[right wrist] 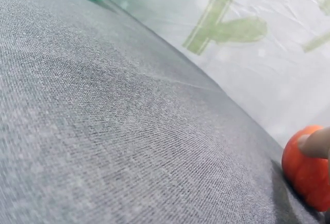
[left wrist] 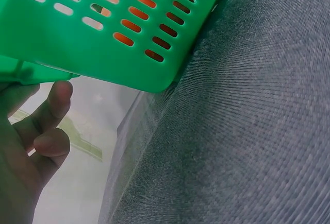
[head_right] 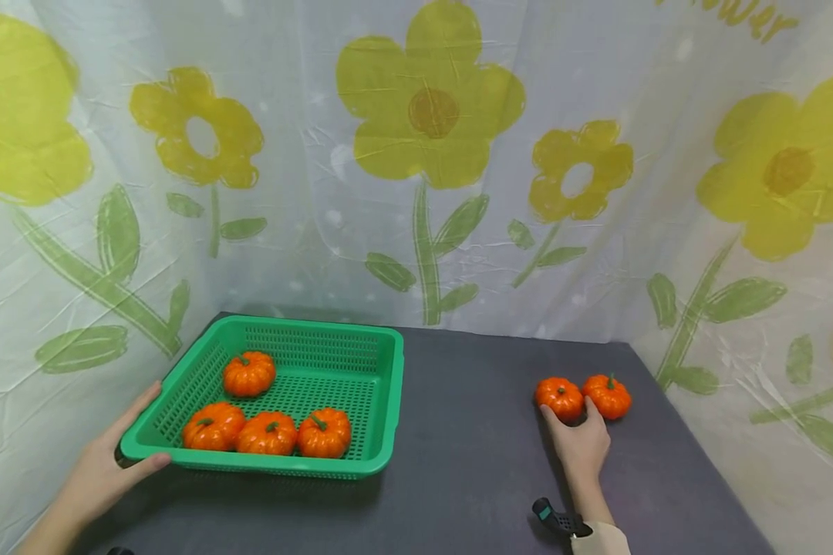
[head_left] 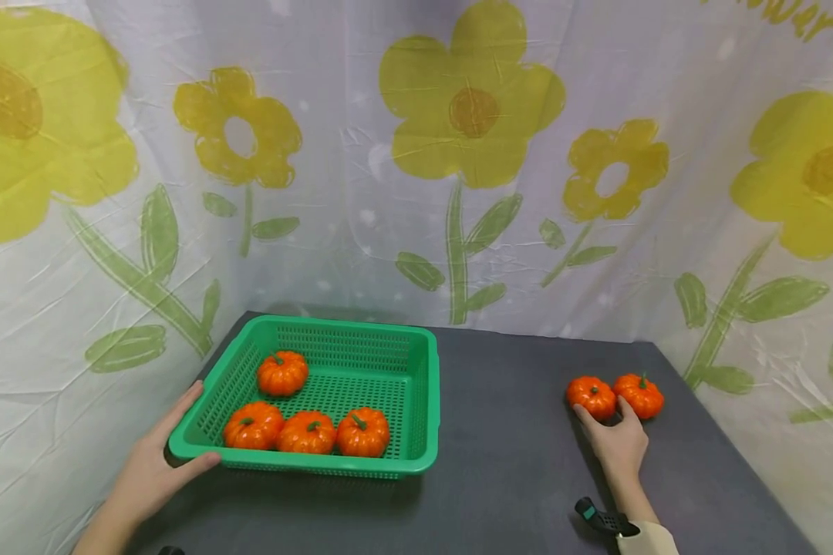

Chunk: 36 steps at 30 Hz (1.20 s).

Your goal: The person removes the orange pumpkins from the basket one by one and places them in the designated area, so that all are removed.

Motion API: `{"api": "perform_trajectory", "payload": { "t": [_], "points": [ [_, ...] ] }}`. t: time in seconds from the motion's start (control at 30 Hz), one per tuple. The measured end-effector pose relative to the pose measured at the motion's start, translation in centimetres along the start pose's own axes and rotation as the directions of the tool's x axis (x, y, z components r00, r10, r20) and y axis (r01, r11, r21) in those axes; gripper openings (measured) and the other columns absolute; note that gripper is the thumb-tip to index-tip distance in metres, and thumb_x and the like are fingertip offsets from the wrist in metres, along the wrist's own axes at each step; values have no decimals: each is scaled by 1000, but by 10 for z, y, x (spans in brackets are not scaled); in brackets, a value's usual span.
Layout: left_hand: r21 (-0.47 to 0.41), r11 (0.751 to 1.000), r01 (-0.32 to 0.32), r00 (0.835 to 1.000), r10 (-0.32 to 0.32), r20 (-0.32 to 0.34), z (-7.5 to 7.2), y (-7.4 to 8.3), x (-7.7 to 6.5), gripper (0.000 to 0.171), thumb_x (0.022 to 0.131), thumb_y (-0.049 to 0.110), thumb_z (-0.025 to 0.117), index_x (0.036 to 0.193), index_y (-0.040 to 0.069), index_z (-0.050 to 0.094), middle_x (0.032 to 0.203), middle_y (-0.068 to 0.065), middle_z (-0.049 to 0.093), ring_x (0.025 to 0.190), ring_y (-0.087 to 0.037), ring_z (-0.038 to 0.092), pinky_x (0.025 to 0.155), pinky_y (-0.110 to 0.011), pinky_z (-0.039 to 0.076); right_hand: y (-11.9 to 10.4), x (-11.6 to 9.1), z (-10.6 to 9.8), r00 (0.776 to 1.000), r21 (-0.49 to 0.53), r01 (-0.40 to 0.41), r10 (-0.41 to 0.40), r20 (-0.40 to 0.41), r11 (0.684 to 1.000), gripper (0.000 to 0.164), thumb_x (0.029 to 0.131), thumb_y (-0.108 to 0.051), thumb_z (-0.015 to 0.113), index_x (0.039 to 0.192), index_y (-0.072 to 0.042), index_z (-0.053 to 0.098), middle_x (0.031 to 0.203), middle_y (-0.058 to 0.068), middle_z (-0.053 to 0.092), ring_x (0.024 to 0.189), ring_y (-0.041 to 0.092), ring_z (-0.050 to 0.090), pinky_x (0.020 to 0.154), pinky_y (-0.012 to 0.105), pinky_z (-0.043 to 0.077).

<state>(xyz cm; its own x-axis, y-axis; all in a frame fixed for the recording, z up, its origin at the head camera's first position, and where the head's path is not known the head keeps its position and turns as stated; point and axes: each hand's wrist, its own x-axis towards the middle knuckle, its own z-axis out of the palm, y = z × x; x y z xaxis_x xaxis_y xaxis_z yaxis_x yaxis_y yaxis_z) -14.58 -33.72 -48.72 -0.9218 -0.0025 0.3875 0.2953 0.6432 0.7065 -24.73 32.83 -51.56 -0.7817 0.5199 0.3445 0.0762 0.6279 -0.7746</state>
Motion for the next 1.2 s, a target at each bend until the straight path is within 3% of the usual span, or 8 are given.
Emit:
{"api": "perform_trajectory", "payload": {
  "t": [0.1, 0.3, 0.47, 0.63, 0.8, 1.03, 1.1, 1.2],
  "points": [
    [3, 1000, 8, 1000, -8, 3, 0, 0, 0, 102, 90, 20, 84, 170, 36, 24, 169, 32, 20, 135, 27, 19, 125, -39, 17, 0, -1, 0, 1000, 12, 5, -5, -11, 1000, 89, 85, -35, 89, 150, 13, 50, 145, 39, 55, 129, 57, 51, 112, 68, 37],
    [15, 1000, 8, 1000, -8, 1, -1, 0, 0, 102, 90, 22, 84, 170, 37, 23, 168, 33, 20, 134, 27, 19, 123, -32, 17, 0, -1, 1, 999, 33, 6, -5, -34, 999, 88, 84, -33, 90, 149, 12, 51, 145, 37, 55, 131, 55, 51, 112, 67, 37],
    [4, 1000, 15, 1000, -15, 5, -1, 0, 1, 102, 90, 21, 84, 170, 37, 23, 167, 35, 20, 133, 27, 18, 123, -58, 18, 0, 0, 1, 997, 65, 13, -8, -73, 998, 84, 83, -30, 91, 147, 11, 54, 146, 35, 57, 133, 52, 51, 114, 64, 37],
    [14, 1000, 18, 1000, -18, 1, -1, 0, 0, 102, 90, 21, 84, 170, 36, 23, 167, 35, 20, 134, 27, 19, 125, -40, 17, -3, 1, 2, 993, 88, 26, -16, -115, 996, 83, 84, -28, 90, 148, 9, 54, 146, 34, 56, 135, 51, 51, 115, 65, 37],
    [5, 1000, 20, 1000, -20, 9, 0, 1, 1, 102, 90, 20, 84, 171, 33, 23, 166, 36, 19, 133, 28, 18, 124, -56, 18, -8, 1, 1, 983, 107, 63, -43, -178, 992, 79, 84, -26, 89, 147, 8, 57, 144, 35, 58, 128, 53, 54, 112, 66, 38],
    [-6, 1000, 8, 1000, -8, 7, 2, -2, 1, 102, 89, 17, 84, 171, 31, 24, 165, 36, 20, 133, 27, 19, 125, -41, 17, -19, -3, -1, 981, 112, 65, -43, -191, 992, 72, 87, -30, 89, 148, -3, 61, 140, 22, 66, 63, 4, 60, 71, 20, 49],
    [0, 1000, 9, 1000, -9, 4, 2, -4, 0, 103, 89, 17, 84, 171, 31, 24, 165, 37, 20, 134, 27, 20, 123, -27, 14, -22, -3, -2, 987, 136, 64, -42, -156, 989, 71, 89, -31, 87, 150, -5, 59, 133, 23, 69, 47, -4, 48, 53, 14, 40],
    [8, 1000, 4, 1000, -4, -1, 2, -4, 1, 102, 89, 18, 85, 171, 30, 25, 163, 39, 20, 132, 27, 20, 125, -39, 17, -32, -5, -2, 993, 202, 66, -45, -107, 977, 71, 92, -30, 85, 153, -9, 57, 139, 19, 67, 39, -2, 38, 44, 16, 35]
  ]
}}
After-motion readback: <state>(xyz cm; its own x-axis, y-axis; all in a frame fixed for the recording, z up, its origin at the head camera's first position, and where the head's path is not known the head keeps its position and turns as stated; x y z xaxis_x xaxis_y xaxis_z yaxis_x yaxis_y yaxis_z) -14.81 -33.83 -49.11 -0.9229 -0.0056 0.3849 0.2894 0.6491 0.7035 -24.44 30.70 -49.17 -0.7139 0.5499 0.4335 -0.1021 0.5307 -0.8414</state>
